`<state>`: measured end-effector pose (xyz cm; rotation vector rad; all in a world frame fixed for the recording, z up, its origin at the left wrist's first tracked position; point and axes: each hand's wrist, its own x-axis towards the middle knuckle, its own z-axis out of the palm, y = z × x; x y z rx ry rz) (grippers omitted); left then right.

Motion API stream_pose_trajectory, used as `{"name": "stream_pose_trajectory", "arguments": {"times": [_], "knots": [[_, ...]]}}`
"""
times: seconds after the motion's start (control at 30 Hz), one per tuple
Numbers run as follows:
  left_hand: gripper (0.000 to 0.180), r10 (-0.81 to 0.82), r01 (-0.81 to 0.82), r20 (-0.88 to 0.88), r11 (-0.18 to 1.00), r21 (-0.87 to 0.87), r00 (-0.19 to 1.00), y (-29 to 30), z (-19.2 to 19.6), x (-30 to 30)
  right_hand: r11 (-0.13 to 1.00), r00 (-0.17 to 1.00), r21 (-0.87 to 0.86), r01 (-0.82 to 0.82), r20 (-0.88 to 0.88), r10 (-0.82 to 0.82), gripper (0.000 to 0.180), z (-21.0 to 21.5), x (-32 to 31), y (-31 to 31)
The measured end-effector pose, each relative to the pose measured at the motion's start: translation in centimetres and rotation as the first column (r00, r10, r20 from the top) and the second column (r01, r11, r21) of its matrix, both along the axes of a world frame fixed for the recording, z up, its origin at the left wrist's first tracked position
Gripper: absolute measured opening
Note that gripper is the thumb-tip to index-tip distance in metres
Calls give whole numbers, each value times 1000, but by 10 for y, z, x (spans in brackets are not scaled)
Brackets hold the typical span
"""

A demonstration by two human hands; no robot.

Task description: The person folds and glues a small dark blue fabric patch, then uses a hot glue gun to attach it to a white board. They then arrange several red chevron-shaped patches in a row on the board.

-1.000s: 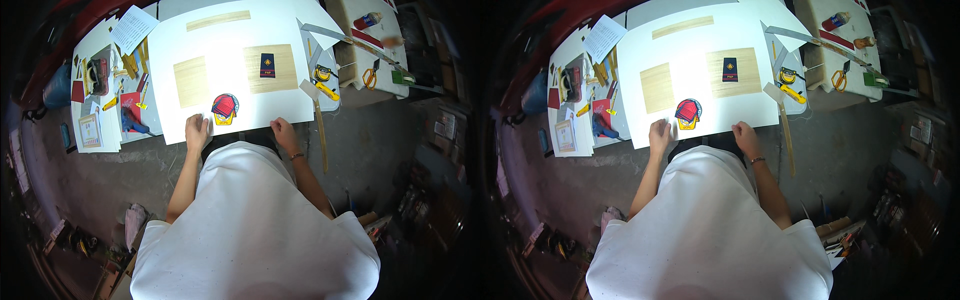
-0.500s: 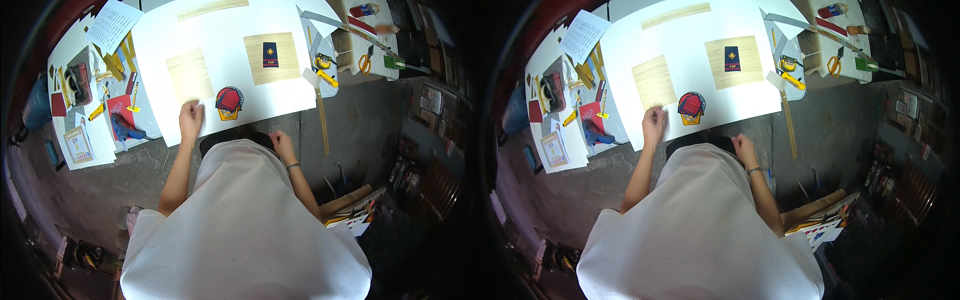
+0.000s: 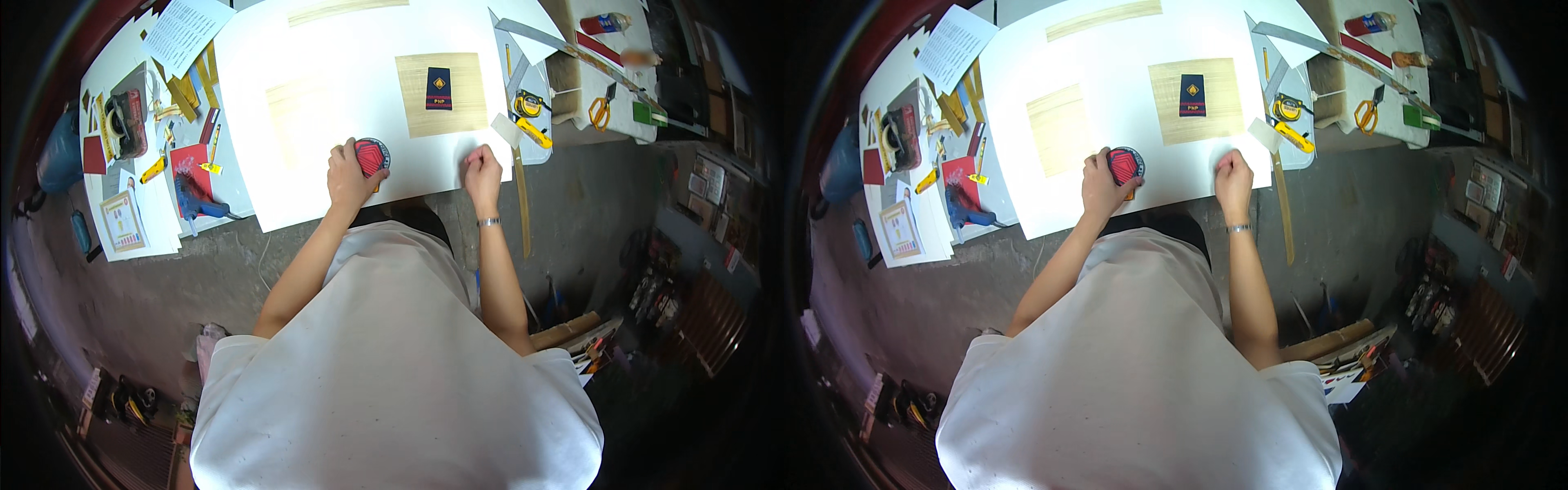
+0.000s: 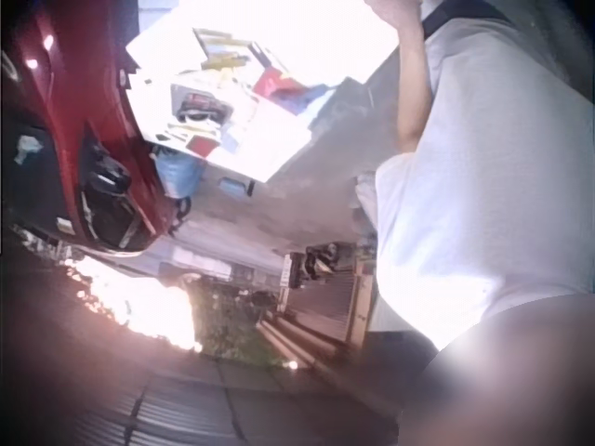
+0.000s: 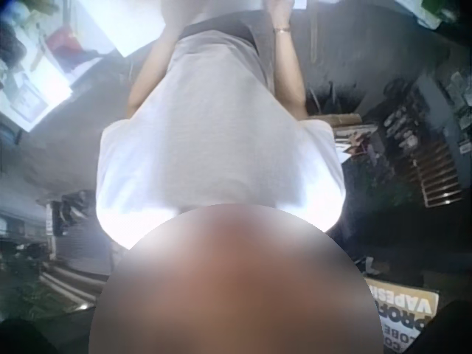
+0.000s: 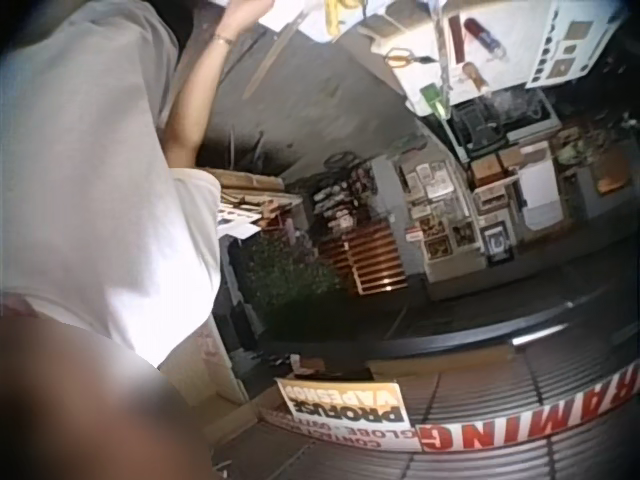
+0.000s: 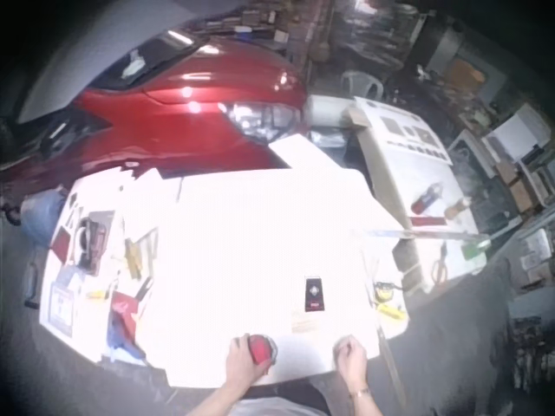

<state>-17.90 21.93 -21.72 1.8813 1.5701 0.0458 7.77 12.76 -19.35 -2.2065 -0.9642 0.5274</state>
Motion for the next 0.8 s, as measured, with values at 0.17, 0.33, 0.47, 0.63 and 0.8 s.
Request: {"name": "stream_pose_trajectory", "arguments": {"times": [0.17,0.33,0.47,0.63,0.8], "knots": [[86,81,-82,7,994,70,997,-9,4,15,966,965,26,-259,51,257,15,-29,52,79],[57,151,-185,163,959,214,975,-5,6,38,963,945,63,-263,217,244,18,-67,68,118],[32,114,-109,-2,949,295,993,18,-3,86,914,835,-117,-388,375,403,39,-85,56,123],[32,403,-380,396,915,-139,825,51,16,138,979,868,43,-198,-456,195,28,-52,62,129],[27,685,-247,519,696,-674,512,53,77,148,963,574,243,-113,-775,263,21,27,73,106]]}}
